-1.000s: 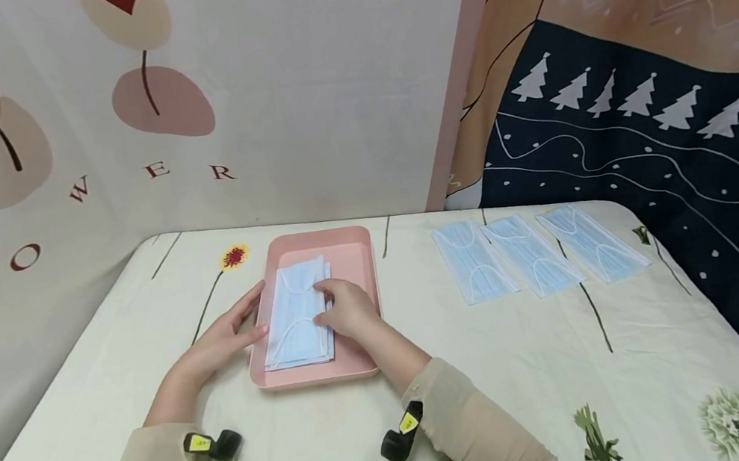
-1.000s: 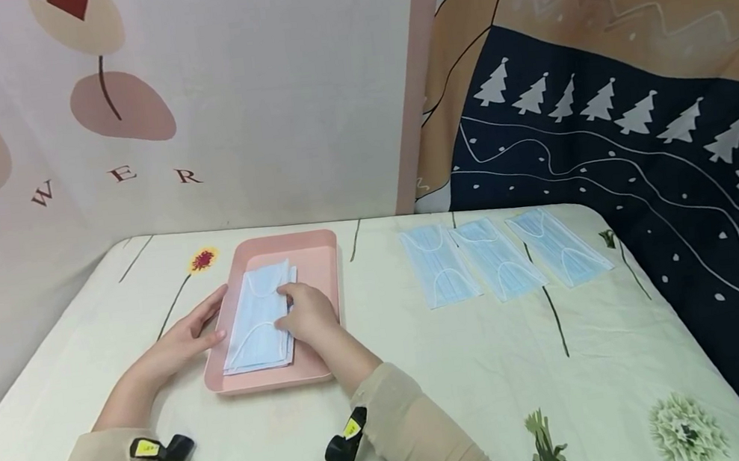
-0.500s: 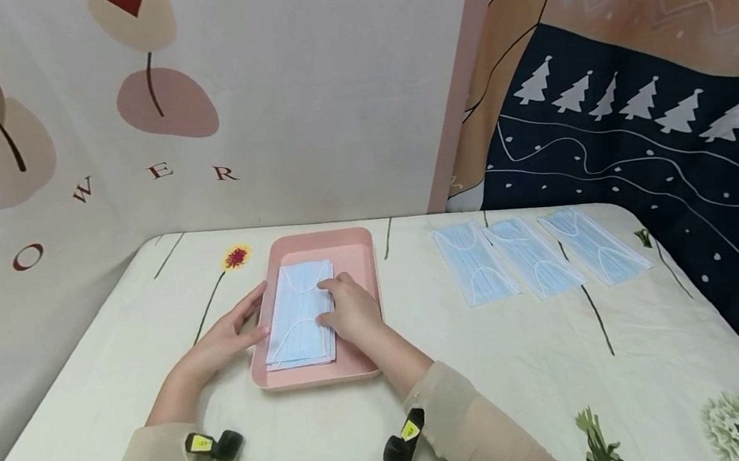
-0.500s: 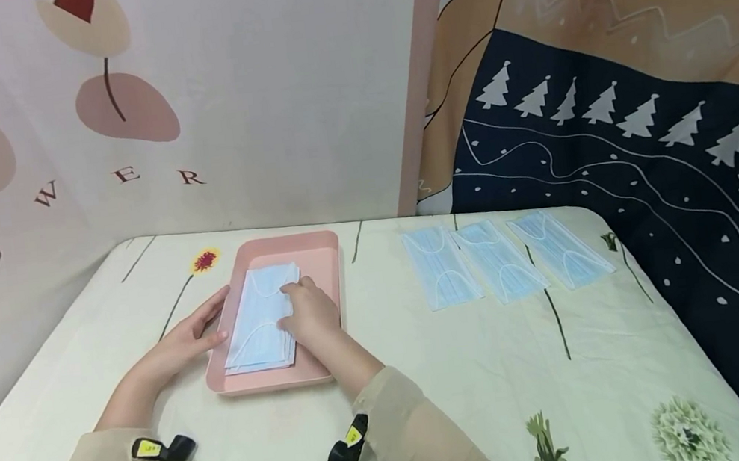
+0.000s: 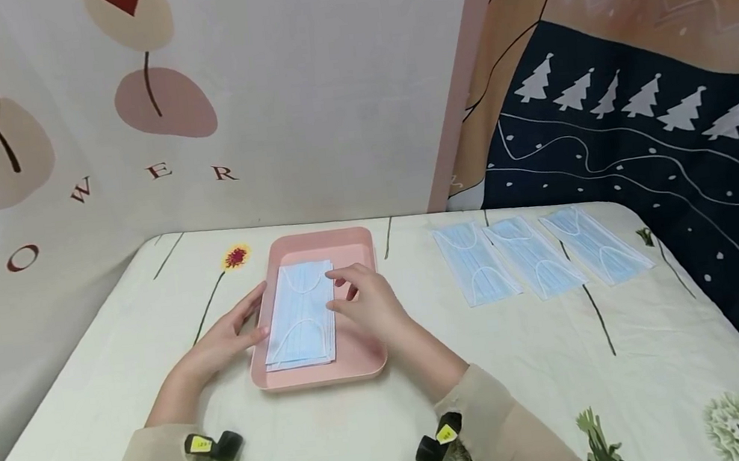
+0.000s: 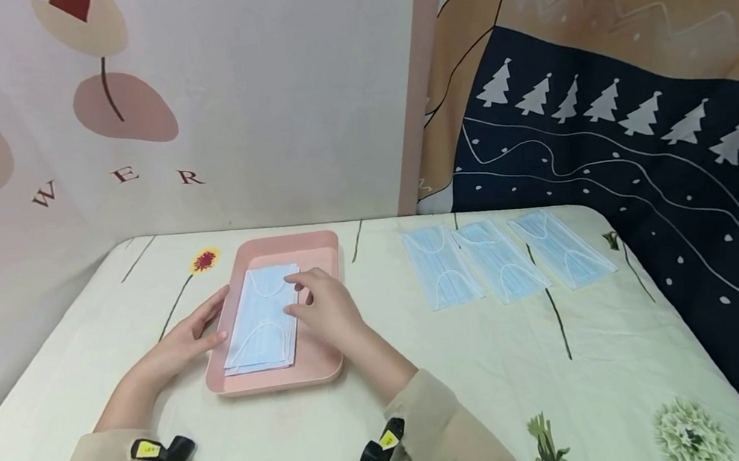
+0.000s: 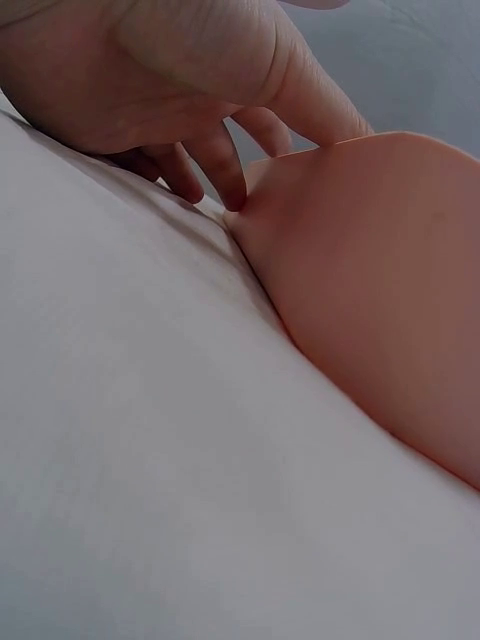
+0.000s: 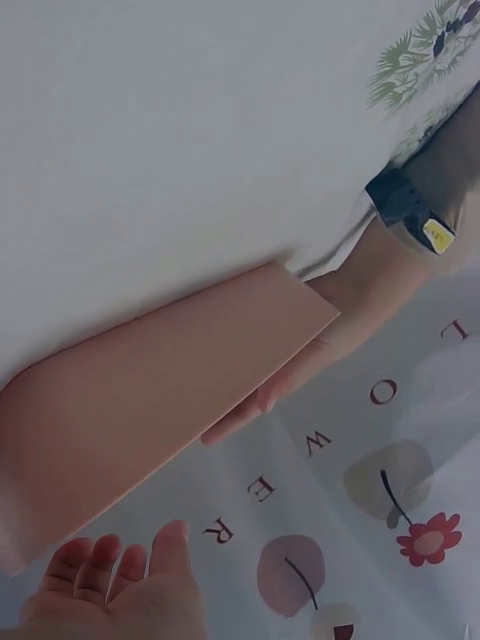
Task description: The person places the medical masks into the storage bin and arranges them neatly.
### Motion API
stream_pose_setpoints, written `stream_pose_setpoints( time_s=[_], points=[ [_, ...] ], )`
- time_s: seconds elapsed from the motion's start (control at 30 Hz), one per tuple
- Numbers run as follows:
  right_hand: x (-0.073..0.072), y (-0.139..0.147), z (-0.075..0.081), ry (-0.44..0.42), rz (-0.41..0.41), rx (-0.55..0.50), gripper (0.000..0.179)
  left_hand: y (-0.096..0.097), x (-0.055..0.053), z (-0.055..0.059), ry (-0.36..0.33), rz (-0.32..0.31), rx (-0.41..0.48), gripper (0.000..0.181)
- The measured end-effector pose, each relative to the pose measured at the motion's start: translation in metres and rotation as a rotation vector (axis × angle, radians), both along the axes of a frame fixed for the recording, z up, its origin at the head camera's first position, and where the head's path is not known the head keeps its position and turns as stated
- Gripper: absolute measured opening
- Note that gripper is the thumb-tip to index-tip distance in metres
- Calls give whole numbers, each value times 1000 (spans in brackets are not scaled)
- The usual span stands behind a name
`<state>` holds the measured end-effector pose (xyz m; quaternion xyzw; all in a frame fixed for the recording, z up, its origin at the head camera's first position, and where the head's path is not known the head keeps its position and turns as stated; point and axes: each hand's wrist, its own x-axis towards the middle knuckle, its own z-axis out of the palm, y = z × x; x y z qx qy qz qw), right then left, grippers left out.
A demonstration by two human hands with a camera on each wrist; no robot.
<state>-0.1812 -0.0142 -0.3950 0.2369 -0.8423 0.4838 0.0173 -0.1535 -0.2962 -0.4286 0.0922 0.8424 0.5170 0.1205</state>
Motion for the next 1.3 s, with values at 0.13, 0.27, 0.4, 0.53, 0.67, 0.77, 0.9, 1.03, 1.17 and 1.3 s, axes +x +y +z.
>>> stream_pose_setpoints(
  time_s=[0.13,0.27,0.4,0.53,0.67,0.77,0.9,1.03,1.17,1.3],
  points=[
    [1,14,6,29,-9,-62,43,-1,0,-1,5,-6,12,83],
    [1,32,10,45,-31,-90,41,-1,0,-3,12,-16,19,82],
    [0,50,11,57,-57,-82,40,-1,0,-2,14,-17,11,83],
    [-3,67,9,53,-93,-74,40,-1,0,0,9,-14,3,83],
    [-5,85,7,42,-118,-75,40,-1,0,1,3,-9,-3,83],
    [-8,98,5,38,-141,-59,41,-1,1,1,-2,-7,-5,84],
    [-12,115,4,28,-180,-47,41,-1,1,1,-8,-8,1,84],
    [-18,131,4,35,-221,-48,39,-1,1,1,-10,-9,9,84],
    [-26,146,2,27,-265,-23,40,-1,1,1,-13,-7,14,84],
    [-32,160,-3,-3,-304,0,41,-2,1,-1,-15,-8,22,84]
  ],
)
